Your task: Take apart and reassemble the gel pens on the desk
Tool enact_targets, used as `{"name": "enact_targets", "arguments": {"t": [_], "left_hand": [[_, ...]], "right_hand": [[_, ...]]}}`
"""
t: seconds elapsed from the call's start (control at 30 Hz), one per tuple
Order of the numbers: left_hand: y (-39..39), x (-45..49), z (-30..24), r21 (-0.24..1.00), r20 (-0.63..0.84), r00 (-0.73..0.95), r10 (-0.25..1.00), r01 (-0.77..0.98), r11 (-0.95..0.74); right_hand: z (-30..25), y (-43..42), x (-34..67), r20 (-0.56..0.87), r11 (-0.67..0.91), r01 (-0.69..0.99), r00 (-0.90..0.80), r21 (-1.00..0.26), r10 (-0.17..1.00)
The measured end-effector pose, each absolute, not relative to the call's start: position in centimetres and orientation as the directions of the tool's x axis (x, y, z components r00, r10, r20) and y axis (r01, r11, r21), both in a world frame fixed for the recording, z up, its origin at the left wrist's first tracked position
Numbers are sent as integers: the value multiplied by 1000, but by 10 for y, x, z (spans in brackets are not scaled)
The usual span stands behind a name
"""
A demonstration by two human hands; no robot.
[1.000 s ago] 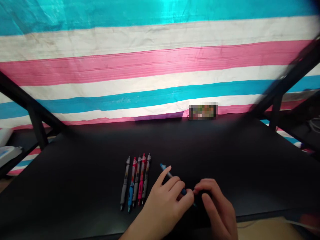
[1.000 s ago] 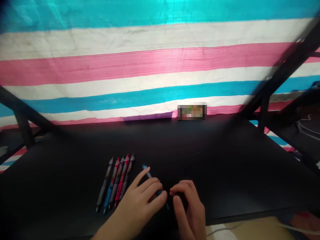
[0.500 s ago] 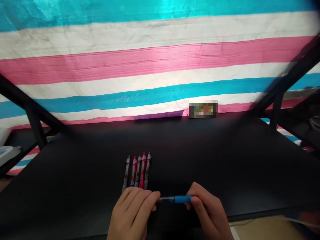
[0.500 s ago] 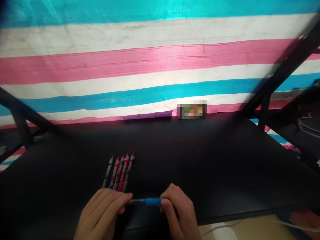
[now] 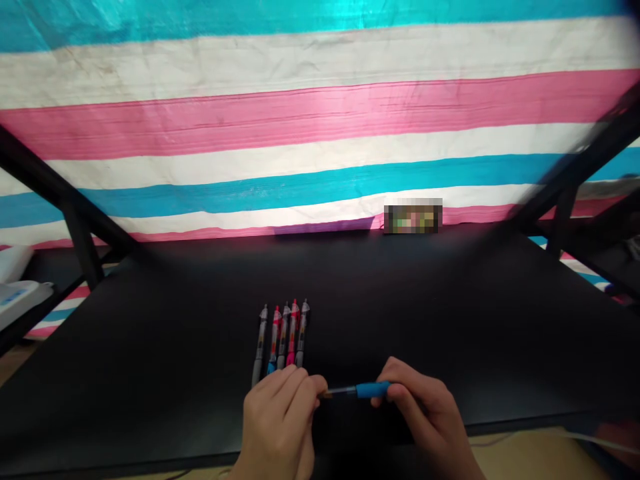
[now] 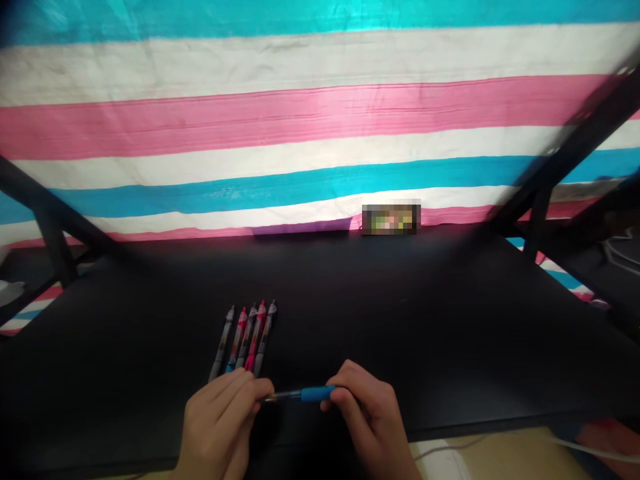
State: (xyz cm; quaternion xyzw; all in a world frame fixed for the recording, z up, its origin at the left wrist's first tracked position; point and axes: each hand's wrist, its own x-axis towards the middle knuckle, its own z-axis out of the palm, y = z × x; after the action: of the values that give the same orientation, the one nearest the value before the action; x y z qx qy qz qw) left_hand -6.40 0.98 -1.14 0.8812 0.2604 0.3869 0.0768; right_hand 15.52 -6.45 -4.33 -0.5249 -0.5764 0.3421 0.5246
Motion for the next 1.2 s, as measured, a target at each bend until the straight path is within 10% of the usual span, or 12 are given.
{"name": "enact_targets", "arguments": {"t": [0.37, 0.83, 1.2], "left_hand": [[11, -58, -20, 255, 768, 487, 415, 362, -897], [5, -74, -26, 514, 766, 383, 516, 115, -850], [3, -74, -17, 514, 773, 277, 570, 253, -820]], "right_hand": [[-48, -66, 156, 176, 141, 175, 209, -975, 962], [-74, -54, 159, 178, 155, 89, 414, -984, 892], [-55, -57, 152, 165, 123, 133, 367, -983, 916]]}}
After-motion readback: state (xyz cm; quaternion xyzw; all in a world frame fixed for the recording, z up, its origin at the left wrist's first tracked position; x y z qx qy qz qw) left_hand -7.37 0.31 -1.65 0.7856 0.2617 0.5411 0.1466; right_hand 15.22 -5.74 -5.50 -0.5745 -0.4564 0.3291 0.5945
